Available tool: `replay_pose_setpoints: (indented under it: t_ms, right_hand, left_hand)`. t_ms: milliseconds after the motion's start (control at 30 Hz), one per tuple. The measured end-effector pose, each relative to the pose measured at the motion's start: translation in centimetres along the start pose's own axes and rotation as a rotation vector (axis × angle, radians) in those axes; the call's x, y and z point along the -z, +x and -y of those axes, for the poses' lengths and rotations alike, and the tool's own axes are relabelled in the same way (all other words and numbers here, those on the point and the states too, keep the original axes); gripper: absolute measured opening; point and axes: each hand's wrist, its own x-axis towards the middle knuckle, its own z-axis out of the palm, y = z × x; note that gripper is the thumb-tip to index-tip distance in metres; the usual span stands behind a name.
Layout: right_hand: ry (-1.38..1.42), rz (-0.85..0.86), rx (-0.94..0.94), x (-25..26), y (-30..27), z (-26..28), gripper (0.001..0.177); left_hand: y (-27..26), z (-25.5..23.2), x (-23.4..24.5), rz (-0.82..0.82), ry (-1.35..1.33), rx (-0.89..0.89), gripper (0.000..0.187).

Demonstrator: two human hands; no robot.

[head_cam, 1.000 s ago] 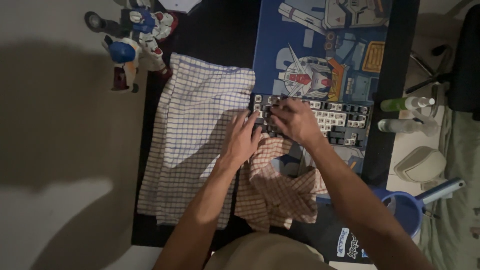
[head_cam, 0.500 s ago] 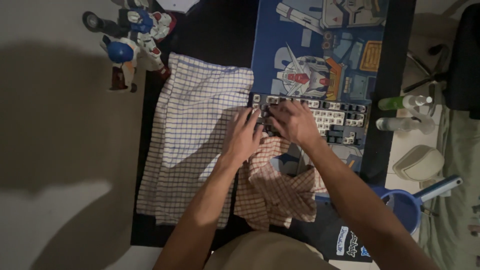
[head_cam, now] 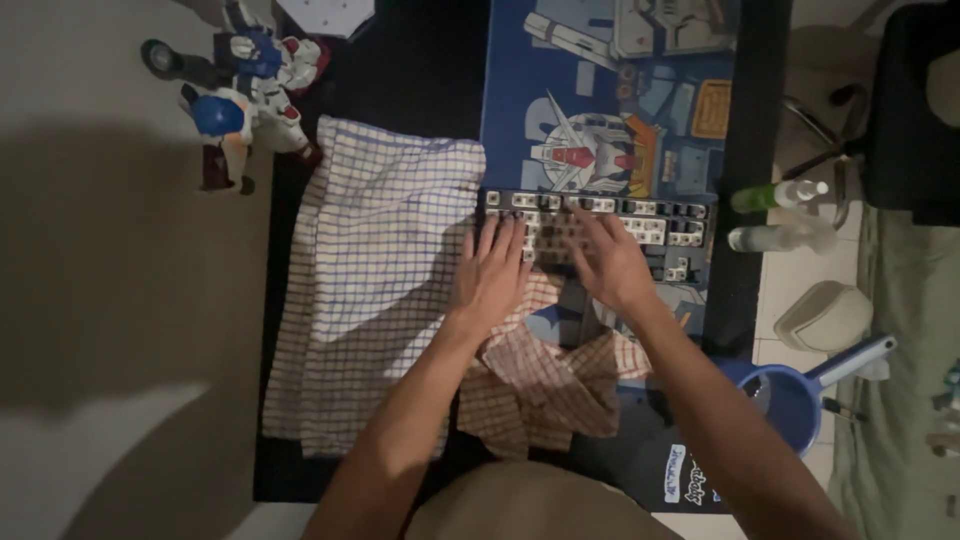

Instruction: Cleaning and drying mechanical keyboard switches and keycaps at a desk.

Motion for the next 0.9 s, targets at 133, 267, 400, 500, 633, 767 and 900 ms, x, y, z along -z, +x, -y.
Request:
replay_pose_setpoints:
  t_ms: [133, 267, 400, 500, 633, 767, 900]
  right_hand:
    - [0.074, 0.077, -0.146, 1.5, -4.3, -1.2, 0.05]
    - [-0.001, -0.039, -0.054, 4.0, -8.0, -0.3, 0.049]
    - [0.129, 0.008, -0.216, 6.7, -10.4, 1.5, 0.048]
    - [0.089, -0.121, -0.038, 6.8, -12.9, 0.0, 0.047]
    - [0.064, -0.239, 0.101, 8.9, -15.2, 0.0, 0.043]
    - [0.168, -0.128, -0.198, 11.7, -18.5, 0.5, 0.038]
    - [-0.004, -0.189, -0.142, 13.3, -22.9, -1.4, 0.03]
  left_hand:
    - [0.7, -0.3, -3.3, 0.026, 0.033, 0.08, 0.064]
    - [1.0, -2.4, 0.2, 0.042, 0.054, 0.133, 0.075]
    - [-1.2, -3.4, 0.9, -0.028, 0.005, 0.125, 0.076]
    - [-3.4, -5.1, 1.4, -0.012, -0.177, 0.129, 0.073]
    - [-6.0, -8.8, 3.9, -0.052, -0.125, 0.071, 0.064]
    - [-7.5, -12.1, 2.9, -0.07, -0.271, 0.008, 0.062]
    - [-8.2, -16.7, 3.5, -0.071, -0.342, -0.009, 0.059]
